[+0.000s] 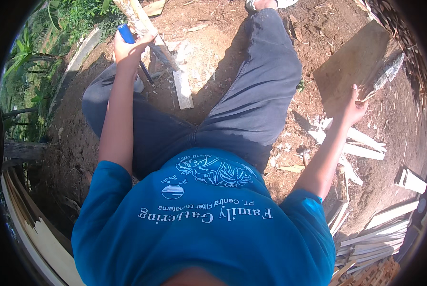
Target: The person sits on the ground and uses a hammer to strike a blue-handled tool against a wooden block, then uses a knife to carve and trim small wooden pieces.
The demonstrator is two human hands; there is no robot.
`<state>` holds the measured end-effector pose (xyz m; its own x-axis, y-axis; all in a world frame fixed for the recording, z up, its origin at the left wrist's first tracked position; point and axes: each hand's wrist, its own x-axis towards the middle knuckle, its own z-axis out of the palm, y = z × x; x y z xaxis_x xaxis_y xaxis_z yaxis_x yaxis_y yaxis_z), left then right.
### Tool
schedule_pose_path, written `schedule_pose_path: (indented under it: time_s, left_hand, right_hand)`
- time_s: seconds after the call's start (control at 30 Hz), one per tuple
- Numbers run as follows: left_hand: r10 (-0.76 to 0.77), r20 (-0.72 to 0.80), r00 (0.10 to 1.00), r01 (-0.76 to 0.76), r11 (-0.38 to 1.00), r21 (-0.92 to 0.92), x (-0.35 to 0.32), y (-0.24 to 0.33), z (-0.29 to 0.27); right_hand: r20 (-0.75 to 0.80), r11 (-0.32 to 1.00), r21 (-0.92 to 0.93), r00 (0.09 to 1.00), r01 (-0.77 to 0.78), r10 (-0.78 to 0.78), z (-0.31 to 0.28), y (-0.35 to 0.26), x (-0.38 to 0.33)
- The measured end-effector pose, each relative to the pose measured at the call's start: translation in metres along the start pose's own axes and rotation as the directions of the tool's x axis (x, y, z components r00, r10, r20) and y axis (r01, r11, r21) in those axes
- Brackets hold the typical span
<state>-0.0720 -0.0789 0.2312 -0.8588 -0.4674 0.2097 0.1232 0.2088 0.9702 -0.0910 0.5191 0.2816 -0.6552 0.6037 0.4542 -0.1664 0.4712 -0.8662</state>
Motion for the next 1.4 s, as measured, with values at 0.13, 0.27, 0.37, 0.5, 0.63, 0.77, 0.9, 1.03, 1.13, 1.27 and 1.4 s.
schedule_pose_path:
  time_s: [0.13,0.27,0.37,0.5,0.63,0.77,0.9,1.03,1.13,1.27,1.4]
  left_hand:
    - [0.059,-0.078,0.995,-0.066,0.993,-0.1,0.013,-0.019,-0.008]
    - [-0.096,0.068,0.993,0.113,0.64,-0.76,0.048,-0.045,-0.018]
    - [-0.017,-0.08,0.997,-0.018,0.911,-0.412,0.029,-0.01,-0.013]
    - [0.117,-0.058,0.991,-0.111,0.989,0.099,0.031,-0.024,-0.012]
    - [0.19,-0.105,0.976,-0.138,0.915,0.379,0.012,-0.03,-0.007]
    - [-0.297,0.113,0.948,0.159,0.752,0.64,0.016,-0.041,-0.001]
    - [-0.275,0.228,0.934,0.045,0.722,0.69,0.017,-0.033,0.021]
    - [-0.083,0.28,0.957,-0.13,0.737,0.664,-0.002,-0.058,0.043]
    - [0.167,0.674,0.72,-0.685,0.332,0.649,-0.017,-0.124,0.062]
    - [-0.15,0.657,0.739,-0.434,0.641,0.634,-0.06,-0.153,0.082]
    - [-0.527,0.573,0.627,-0.239,0.57,0.786,-0.091,-0.14,0.098]
  right_hand:
    - [0.197,1.0,-0.011,0.98,-0.013,0.015,0.042,-0.112,0.022]
    - [0.57,0.991,0.056,0.818,-0.122,0.069,0.149,-0.137,-0.008]
    - [0.825,0.956,-0.019,0.535,-0.294,0.181,0.23,-0.105,-0.077]
    - [0.839,0.88,-0.377,0.296,-0.287,0.456,0.303,0.011,-0.176]
    - [0.815,0.767,-0.502,0.079,-0.4,0.574,0.29,0.066,-0.245]
    - [0.676,0.555,-0.703,-0.174,-0.444,0.716,0.281,0.091,-0.249]
    - [0.675,0.673,-0.737,0.092,0.059,0.732,0.28,0.135,-0.261]
    - [0.653,0.624,-0.727,0.569,0.286,0.499,0.285,0.089,-0.272]
    - [0.686,0.773,-0.377,0.408,-0.509,0.603,0.3,0.077,-0.241]
    - [0.632,0.698,-0.398,0.374,-0.595,0.679,0.285,0.064,-0.203]
    - [0.663,0.654,-0.36,0.311,-0.665,0.681,0.26,0.022,-0.186]
